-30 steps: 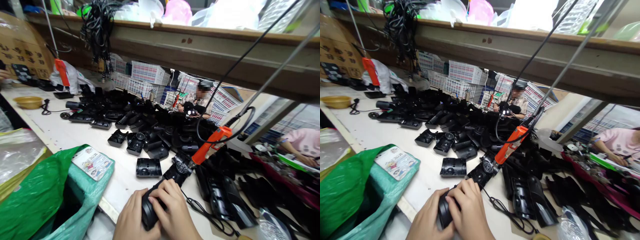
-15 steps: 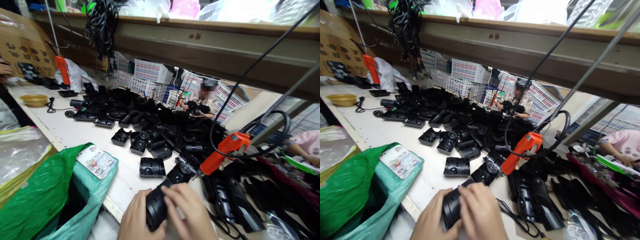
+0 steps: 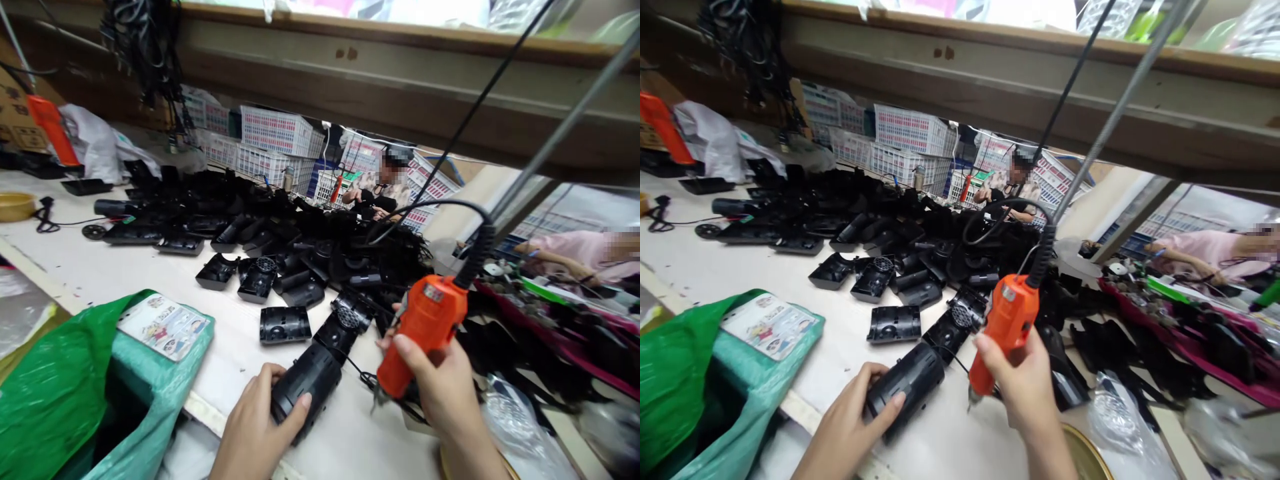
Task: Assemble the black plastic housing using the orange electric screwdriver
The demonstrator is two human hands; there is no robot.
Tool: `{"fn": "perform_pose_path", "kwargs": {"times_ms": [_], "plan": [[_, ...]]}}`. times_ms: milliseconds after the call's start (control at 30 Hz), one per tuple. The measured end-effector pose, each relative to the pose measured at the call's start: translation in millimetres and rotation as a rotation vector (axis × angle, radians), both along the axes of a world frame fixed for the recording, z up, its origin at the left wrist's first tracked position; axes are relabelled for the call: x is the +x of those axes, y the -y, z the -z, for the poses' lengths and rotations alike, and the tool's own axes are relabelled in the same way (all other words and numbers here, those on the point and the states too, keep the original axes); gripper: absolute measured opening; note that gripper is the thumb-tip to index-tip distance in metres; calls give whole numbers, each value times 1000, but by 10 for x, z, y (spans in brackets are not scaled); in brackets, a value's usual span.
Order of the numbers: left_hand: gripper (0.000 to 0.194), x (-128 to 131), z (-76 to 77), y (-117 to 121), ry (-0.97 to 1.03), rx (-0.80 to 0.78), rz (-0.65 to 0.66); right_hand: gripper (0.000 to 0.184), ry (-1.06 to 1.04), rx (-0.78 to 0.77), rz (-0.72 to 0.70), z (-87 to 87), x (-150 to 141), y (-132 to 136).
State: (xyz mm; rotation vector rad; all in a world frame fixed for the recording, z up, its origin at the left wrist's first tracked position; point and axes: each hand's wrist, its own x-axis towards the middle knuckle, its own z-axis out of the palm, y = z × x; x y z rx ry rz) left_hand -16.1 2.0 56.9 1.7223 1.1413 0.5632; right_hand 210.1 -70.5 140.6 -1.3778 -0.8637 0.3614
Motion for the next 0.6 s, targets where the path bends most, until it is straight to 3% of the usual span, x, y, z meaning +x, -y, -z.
{"fn": "perform_pose_path", "kwargs": {"times_ms": [67, 133, 333, 600], "plan": [[47, 20, -5, -20, -48, 19, 41, 43, -3, -35, -24, 75, -234, 118], [50, 39, -1, -25, -92, 26, 96, 33, -75, 33, -92, 121, -465, 163], [50, 75, 45, 24, -143, 41, 129, 26, -301, 491, -9, 49, -933, 45], [42, 73, 21, 136, -99, 64, 67, 20, -129, 524, -149, 410, -1097, 28]]}}
